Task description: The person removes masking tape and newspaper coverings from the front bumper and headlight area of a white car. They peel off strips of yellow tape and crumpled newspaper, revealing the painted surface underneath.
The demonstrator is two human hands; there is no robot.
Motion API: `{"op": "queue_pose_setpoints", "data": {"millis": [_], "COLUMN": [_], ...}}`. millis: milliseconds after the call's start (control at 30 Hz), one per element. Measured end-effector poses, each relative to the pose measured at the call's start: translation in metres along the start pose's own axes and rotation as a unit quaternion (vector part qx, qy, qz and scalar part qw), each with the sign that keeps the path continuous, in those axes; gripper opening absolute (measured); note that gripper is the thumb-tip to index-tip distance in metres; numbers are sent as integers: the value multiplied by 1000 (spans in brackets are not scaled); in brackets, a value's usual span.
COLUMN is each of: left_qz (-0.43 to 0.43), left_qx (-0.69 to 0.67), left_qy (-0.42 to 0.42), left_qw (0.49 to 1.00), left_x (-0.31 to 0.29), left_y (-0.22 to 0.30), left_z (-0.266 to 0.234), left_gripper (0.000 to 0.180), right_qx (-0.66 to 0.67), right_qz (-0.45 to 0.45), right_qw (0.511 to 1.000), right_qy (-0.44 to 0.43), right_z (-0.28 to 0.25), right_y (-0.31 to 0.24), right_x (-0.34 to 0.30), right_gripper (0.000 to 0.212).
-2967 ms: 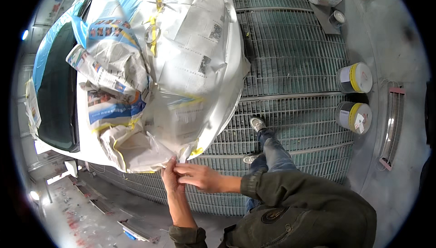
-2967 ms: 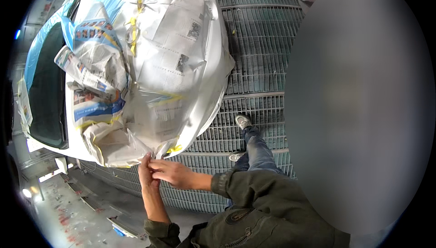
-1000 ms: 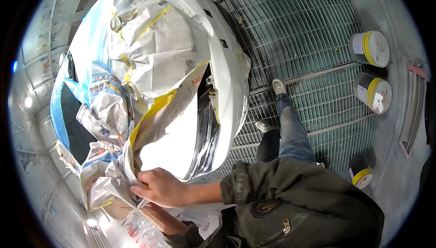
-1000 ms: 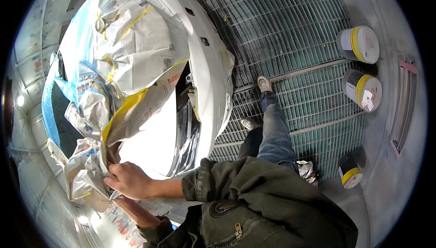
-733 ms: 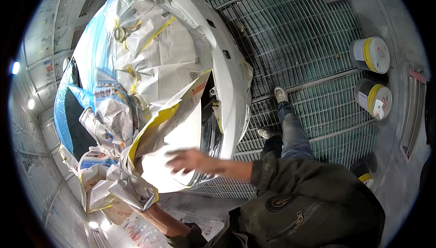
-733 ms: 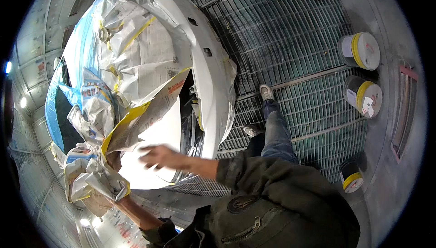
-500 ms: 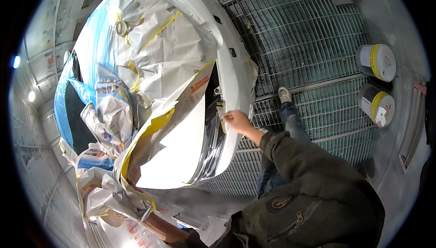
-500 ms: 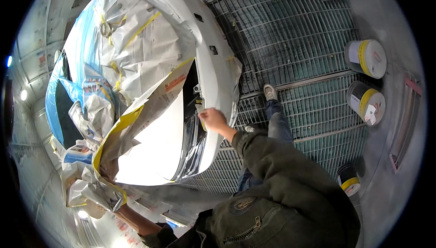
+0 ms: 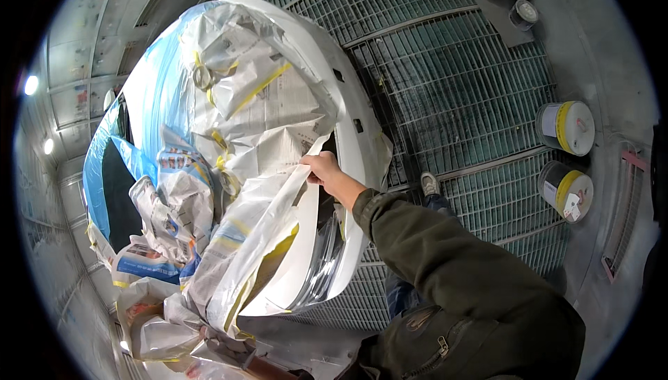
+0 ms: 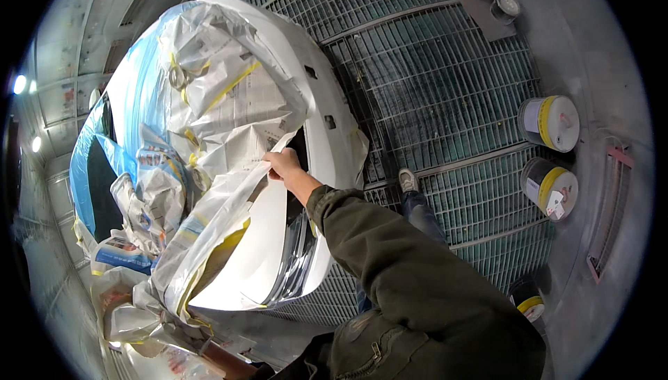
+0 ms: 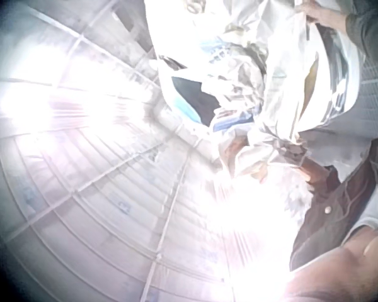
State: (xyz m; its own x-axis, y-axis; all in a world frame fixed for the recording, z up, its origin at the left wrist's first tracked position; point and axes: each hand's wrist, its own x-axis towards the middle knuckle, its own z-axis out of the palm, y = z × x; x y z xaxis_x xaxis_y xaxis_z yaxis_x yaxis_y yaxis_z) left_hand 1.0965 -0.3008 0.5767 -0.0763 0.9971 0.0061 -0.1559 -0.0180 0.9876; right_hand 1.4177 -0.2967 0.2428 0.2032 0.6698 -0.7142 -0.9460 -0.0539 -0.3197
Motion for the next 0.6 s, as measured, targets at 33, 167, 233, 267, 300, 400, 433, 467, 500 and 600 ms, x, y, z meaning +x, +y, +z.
{"op": "queue_pose_setpoints", "data": {"millis": [33,167,233,267,300,400,433,467,500,600], "left_qz": [-4,-22,-41,-57,-77,-132,-157,-186,-221,-293], "left_qx": [-5,-38,-57,-73,-85,-121,-129,-136,-145,-144], "left_qy": [-1,-44,-78,-109,-134,-198,-215,-234,-253,-270], "left_qw": [1000,998,994,990,984,964,955,945,930,906], "left_x": [0,16,29,37,44,57,58,61,61,66], "left_y": [1,2,-2,-6,-11,-21,-28,-37,-48,-86], "left_z": [4,33,58,76,93,125,133,145,157,186], "left_gripper": [68,69,70,71,71,72,72,73,73,74], "right_qx": [35,12,-27,-46,-63,-161,-181,-194,-239,-271], "right_qz": [-19,-136,-158,-179,-222,-247,-279,-268,-242,-241], "right_qw": [999,989,986,982,972,955,943,944,940,924], "right_qy": [13,51,37,32,43,28,18,6,-10,-117], "right_z": [6,37,51,55,59,83,92,100,107,115], "right_y": [-6,-33,-49,-59,-54,-79,-80,-93,-109,-116], "right_x": [-4,-42,-50,-54,-40,-62,-62,-70,-76,-73], "right_gripper": [22,26,27,28,29,30,32,31,31,32]}}
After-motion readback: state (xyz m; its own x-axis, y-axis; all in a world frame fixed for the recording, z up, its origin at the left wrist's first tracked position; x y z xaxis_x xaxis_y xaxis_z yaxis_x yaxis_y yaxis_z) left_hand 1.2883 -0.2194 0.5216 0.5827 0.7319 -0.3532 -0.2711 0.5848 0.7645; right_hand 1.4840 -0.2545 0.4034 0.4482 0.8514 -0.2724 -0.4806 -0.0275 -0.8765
